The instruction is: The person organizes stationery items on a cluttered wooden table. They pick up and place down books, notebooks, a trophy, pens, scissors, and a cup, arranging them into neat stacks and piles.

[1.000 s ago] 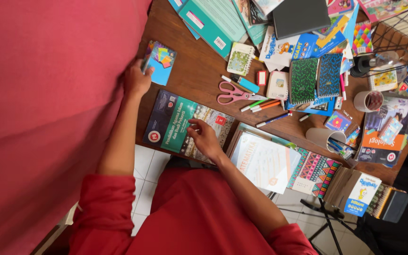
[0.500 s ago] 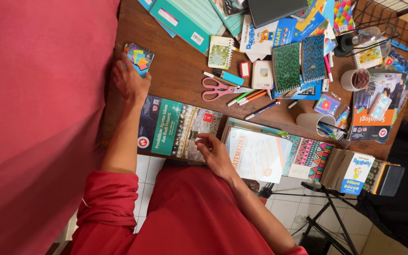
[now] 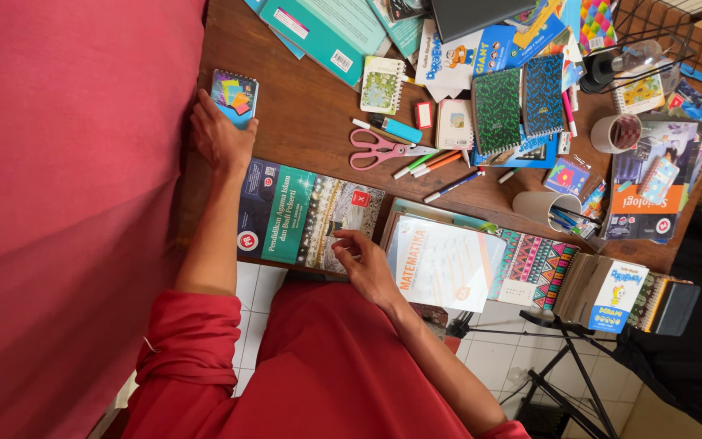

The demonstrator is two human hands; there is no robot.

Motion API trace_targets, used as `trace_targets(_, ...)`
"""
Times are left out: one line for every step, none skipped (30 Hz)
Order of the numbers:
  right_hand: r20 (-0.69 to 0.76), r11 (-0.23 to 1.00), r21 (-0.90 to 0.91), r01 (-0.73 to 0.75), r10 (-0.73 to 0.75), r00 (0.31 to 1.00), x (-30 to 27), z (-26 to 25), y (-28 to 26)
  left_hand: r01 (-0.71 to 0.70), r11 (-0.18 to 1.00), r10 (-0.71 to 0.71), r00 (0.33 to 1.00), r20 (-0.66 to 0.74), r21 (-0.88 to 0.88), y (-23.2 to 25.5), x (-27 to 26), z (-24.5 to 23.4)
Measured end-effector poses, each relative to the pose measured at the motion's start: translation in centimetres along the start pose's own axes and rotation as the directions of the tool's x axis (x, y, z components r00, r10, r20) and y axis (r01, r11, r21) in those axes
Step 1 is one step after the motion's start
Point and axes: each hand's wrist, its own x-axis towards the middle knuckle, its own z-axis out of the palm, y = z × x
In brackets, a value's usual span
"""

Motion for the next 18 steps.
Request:
trace_targets(-0.005,1.0,-0.002,-0.014,0.014,1.0,-0.1,-0.1,0.0,0.004,1.0,-0.004,1.0,0.017,0.024,0.1,-0.1,0.1)
trace_targets(-0.009,1.0,-0.003,-0.024,0.024,1.0,-0.1,-0.1,-0.1,0.019,0.999,-0.019,1.0,0.017,0.027,0.1,0.2,0.1)
trace_targets(-0.013,0.999,-0.005,-0.034,0.034,0.999,-0.1,-0.1,-0.2,0.034,0.999,-0.034,0.999,0.017,0.031,0.2,0.5,0.0)
trace_targets(-0.017,1.0,0.007,-0.02,0.02,1.0,-0.1,-0.1,-0.2,0.044,0.998,-0.045,0.999,0.02,0.033,0.4,0.7,0.0)
trace_targets(-0.021,1.0,0.018,-0.006,0.007,1.0,-0.1,-0.2,-0.3,0.053,0.998,-0.054,0.998,0.031,0.038,0.7,1.0,0.0)
trace_targets(-0.025,1.0,0.029,0.006,-0.005,1.0,-0.3,-0.3,-0.2,0.06,0.997,-0.062,0.997,0.045,0.045,0.8,1.0,-0.2)
trace_targets(-0.034,0.999,0.033,0.003,-0.002,0.999,-0.4,-0.4,-0.2,0.068,0.996,-0.071,0.996,0.058,0.051,1.0,0.9,-0.3)
trace_targets(-0.041,0.999,0.037,0.002,-0.001,0.999,-0.6,-0.4,-0.2,0.039,0.998,-0.041,0.999,0.031,0.047,1.2,0.9,-0.6)
trace_targets(-0.047,0.999,0.042,0.001,0.001,0.999,-0.7,-0.5,-0.3,0.01,0.999,-0.011,1.0,0.004,0.043,1.6,0.7,-0.8)
trace_targets(-0.052,0.999,0.054,0.003,-0.001,0.999,-0.9,-0.6,-0.3,-0.02,0.999,0.021,1.0,-0.023,0.039,2.2,0.5,-0.8)
trace_targets(-0.058,0.998,0.066,0.006,-0.002,0.998,-1.2,-0.7,-0.4,-0.104,0.994,0.105,0.993,-0.052,0.023,3.1,0.3,-0.7)
trace_targets(-0.066,0.997,0.079,0.009,-0.004,0.998,-1.4,-0.9,-0.5,-0.19,0.982,0.19,0.979,-0.08,0.008,4.4,-0.1,-0.3)
trace_targets(-0.073,0.997,0.076,0.0,0.006,0.997,-1.5,-1.1,-0.6,-0.274,0.962,0.272,0.956,-0.11,-0.005,5.7,-0.5,0.2)
trace_targets(-0.076,0.997,0.075,-0.013,0.019,0.997,-1.9,-1.1,-0.6,-0.346,0.93,0.34,0.938,-0.062,-0.127,7.2,-1.2,1.0)
trace_targets(-0.079,0.997,0.074,-0.027,0.033,0.996,-2.2,-1.2,-0.5,-0.402,0.88,0.41,0.912,-0.021,-0.252,8.9,-1.8,2.0)
trace_targets(-0.085,0.995,0.102,-0.021,0.03,0.996,-2.5,-1.3,-0.5,-0.335,0.875,0.39,0.916,0.097,-0.35,10.7,-2.3,3.3)
trace_targets(-0.092,0.991,0.13,-0.015,0.027,0.995,-2.7,-1.4,-0.4,-0.256,0.863,0.377,0.901,0.217,-0.437,12.6,-2.7,4.6)
trace_targets(-0.103,0.988,0.157,-0.007,0.023,0.994,-2.9,-1.5,-0.3,-0.213,0.863,0.344,0.912,0.224,-0.459,14.5,-2.8,5.9)
